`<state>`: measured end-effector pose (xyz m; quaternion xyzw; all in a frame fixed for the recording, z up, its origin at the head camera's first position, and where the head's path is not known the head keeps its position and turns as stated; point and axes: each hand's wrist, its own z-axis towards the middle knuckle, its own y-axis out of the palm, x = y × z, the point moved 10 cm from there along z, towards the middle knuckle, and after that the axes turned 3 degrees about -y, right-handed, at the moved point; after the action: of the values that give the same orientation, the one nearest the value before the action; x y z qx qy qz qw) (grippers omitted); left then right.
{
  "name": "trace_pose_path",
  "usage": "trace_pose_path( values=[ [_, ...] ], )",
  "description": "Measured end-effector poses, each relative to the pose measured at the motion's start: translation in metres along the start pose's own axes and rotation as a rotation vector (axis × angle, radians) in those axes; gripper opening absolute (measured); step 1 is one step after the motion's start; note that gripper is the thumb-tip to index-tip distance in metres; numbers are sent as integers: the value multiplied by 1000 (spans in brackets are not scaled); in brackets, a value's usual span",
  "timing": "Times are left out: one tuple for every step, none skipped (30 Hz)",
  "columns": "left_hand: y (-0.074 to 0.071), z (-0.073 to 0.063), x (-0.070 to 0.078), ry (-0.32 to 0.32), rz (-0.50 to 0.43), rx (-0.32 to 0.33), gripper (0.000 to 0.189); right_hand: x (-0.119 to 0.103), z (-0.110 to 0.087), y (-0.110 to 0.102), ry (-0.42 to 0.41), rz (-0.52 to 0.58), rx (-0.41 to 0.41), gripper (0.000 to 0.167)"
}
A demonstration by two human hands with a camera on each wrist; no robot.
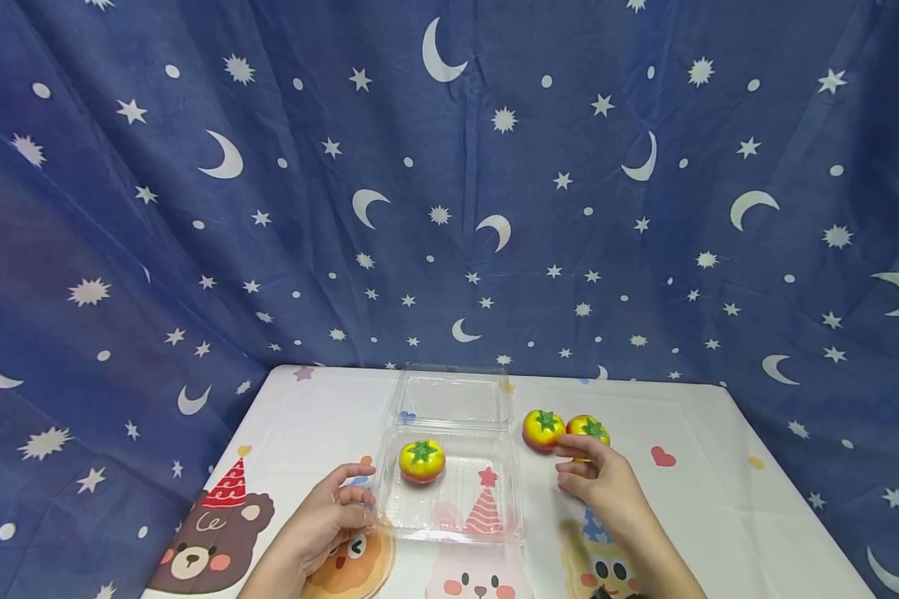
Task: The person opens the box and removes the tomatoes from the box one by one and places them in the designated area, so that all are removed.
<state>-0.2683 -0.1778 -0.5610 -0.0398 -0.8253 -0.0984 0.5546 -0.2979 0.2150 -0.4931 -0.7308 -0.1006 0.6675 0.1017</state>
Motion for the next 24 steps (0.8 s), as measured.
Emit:
trace_pose_path(
  values=[
    [0,0,0,-1,0,1,84,-1,0,2,-3,3,0,59],
    [0,0,0,-2,0,2,84,-2,0,5,-4,13,-1,59],
    [0,0,0,-3,0,3,84,-3,0,7,-5,22,-2,59],
    [0,0,-1,-3,0,4,84,-4,0,9,-7,35,-1,59],
    [0,0,-1,-4,0,5,84,-6,0,12,-7,49,-3,59],
    [0,0,-1,-4,0,4,84,-7,0,14,-8,59,-5,60],
    [0,0,-1,-4,1,5,84,-9,0,17,-7,67,-8,59],
    [0,0,-1,-4,2,6,84,-10,0,20,-8,77,-14,59],
    [0,0,-1,-4,3,7,84,-13,0,24,-19,79,-21,59],
    [0,0,-1,-4,3,8,84,-14,0,27,-23,85,-26,58],
    [0,0,-1,-4,4,9,84,-16,0,30,-27,92,-34,57],
    [0,1,-1,-4,5,10,84,-16,0,34,-31,95,-38,57],
    [-1,1,-1,-5,6,12,84,-17,1,37,-34,105,-44,56],
    [-1,1,-2,-5,6,14,84,-17,1,41,-36,118,-51,56],
    [-1,1,-2,-5,8,14,84,-18,1,44,-38,125,-56,56],
    [-1,1,-2,-6,8,14,84,-18,2,47,-35,131,-60,56],
    [-1,1,-2,-7,8,14,84,-18,2,50,-35,137,-66,56],
    [-1,1,-2,-7,9,14,84,-18,2,53,-37,139,-72,56],
    [-1,1,-2,-8,8,13,84,-20,2,56,-38,142,-81,56],
    [-1,1,-2,-8,7,12,84,-21,2,58,-40,143,-90,56],
    [-1,1,-2,-8,6,10,84,-22,2,61,-43,142,-97,55],
    [-1,1,-2,-9,5,9,84,-23,2,64,-45,144,-105,55],
    [0,1,-1,-9,5,8,84,-24,3,66,-47,146,-111,54],
    [0,1,-1,-9,4,7,85,-25,3,69,-51,146,-120,54]
  ],
)
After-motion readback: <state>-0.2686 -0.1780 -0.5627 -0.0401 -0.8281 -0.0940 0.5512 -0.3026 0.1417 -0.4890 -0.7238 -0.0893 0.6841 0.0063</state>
